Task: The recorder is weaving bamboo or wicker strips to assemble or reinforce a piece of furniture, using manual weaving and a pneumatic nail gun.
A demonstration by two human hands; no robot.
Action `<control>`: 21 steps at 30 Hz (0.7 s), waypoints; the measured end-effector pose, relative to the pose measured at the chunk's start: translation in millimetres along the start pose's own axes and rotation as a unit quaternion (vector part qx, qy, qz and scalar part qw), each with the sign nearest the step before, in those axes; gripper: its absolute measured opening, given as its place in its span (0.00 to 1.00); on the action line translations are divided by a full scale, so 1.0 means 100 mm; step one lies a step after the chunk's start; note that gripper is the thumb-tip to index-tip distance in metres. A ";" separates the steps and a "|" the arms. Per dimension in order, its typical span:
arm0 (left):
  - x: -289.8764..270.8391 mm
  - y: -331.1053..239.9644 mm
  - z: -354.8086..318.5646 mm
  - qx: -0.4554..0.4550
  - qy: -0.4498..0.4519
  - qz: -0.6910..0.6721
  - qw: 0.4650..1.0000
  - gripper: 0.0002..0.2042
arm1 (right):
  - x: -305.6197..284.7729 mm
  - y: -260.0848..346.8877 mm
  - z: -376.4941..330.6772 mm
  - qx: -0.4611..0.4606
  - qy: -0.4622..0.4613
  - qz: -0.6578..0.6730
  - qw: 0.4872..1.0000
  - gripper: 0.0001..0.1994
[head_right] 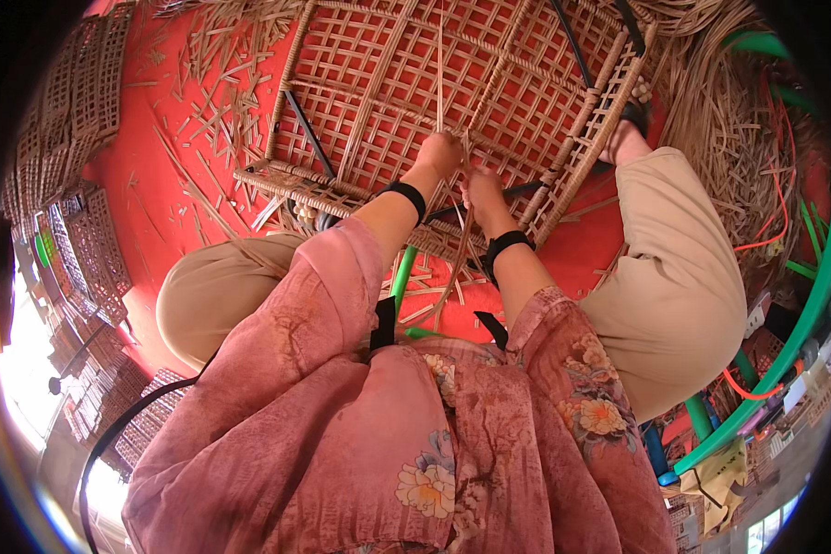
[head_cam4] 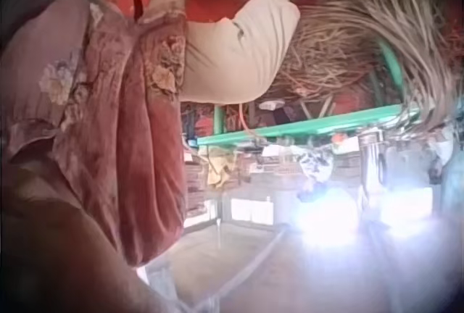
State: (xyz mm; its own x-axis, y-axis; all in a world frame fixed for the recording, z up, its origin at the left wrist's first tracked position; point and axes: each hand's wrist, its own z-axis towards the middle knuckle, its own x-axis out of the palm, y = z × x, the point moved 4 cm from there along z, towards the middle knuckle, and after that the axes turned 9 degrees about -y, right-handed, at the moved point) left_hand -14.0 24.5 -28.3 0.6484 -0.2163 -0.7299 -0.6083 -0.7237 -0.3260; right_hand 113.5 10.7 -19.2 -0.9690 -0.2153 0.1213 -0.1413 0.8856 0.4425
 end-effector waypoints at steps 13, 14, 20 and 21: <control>-0.05 -0.06 0.01 -0.086 -0.232 -0.091 0.965 0.10 | -0.18 -0.23 0.36 0.067 -0.108 -0.005 0.992 0.13; -0.05 0.04 -0.03 -0.092 -0.295 -0.117 0.944 0.11 | -0.18 -0.22 0.38 0.065 -0.120 -0.022 0.990 0.13; 0.22 0.31 0.17 -0.129 -0.067 -0.182 0.972 0.11 | -0.18 -0.25 0.46 0.096 -0.088 0.005 0.991 0.09; 0.24 0.27 0.15 -0.131 -0.063 -0.182 0.972 0.11 | -0.20 -0.28 0.48 0.109 -0.089 0.001 0.990 0.08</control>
State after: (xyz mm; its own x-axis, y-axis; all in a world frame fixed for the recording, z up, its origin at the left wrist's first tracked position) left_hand -21.4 9.6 -63.8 0.7281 0.1550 -0.6677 -0.2005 -0.8834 -0.4236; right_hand 126.8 9.3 -76.3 -0.9868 -0.1555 -0.0451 -0.1618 0.9579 0.2371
